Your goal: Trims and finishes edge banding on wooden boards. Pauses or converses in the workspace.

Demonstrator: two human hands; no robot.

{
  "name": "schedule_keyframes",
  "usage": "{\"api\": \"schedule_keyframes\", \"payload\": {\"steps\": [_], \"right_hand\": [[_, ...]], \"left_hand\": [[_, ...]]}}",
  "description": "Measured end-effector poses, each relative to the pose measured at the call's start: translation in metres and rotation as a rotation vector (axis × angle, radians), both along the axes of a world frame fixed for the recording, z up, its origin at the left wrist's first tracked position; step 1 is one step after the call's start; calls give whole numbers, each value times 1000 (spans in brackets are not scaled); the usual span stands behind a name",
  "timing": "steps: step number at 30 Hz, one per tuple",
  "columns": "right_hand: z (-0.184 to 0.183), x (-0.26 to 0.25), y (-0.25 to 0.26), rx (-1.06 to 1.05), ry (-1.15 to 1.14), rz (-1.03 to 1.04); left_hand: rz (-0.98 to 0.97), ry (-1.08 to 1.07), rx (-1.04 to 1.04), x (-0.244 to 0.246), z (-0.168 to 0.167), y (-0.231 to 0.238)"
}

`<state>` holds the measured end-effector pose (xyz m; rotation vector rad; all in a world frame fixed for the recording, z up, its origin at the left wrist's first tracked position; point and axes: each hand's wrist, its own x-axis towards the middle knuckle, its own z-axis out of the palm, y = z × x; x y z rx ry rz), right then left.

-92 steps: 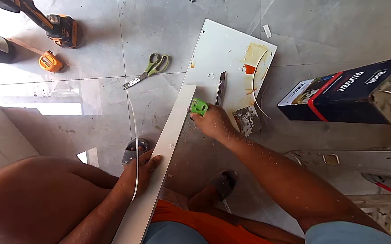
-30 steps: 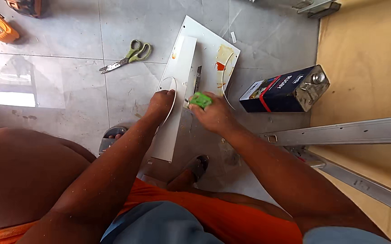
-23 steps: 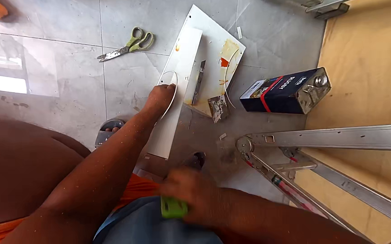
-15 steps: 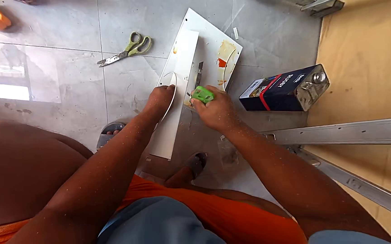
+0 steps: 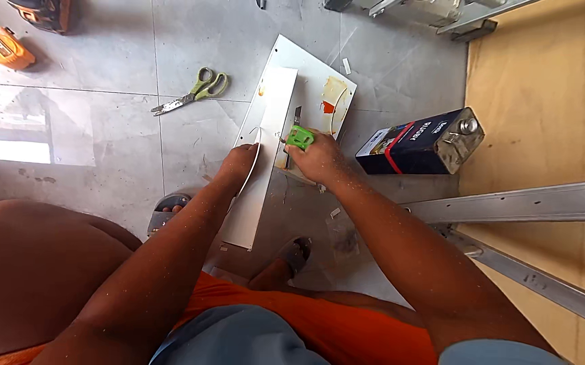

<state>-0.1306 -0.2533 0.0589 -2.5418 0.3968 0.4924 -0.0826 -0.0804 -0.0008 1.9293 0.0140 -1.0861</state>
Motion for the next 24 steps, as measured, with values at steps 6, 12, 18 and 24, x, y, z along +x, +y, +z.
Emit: {"api": "schedule_keyframes", "payload": {"steps": [6, 12, 18, 24], "right_hand": [[-7, -3, 13, -10, -51, 51], [37, -131, 82, 526, -76, 374], [12, -45, 41, 547, 459, 105], [-44, 44, -23, 475, 299, -231]], "left_hand": [[62, 20, -31, -4, -1, -3], [82, 55, -37, 0, -6, 7], [46, 41, -32, 4, -7, 14], [26, 46, -28, 8, -11, 27]]}}
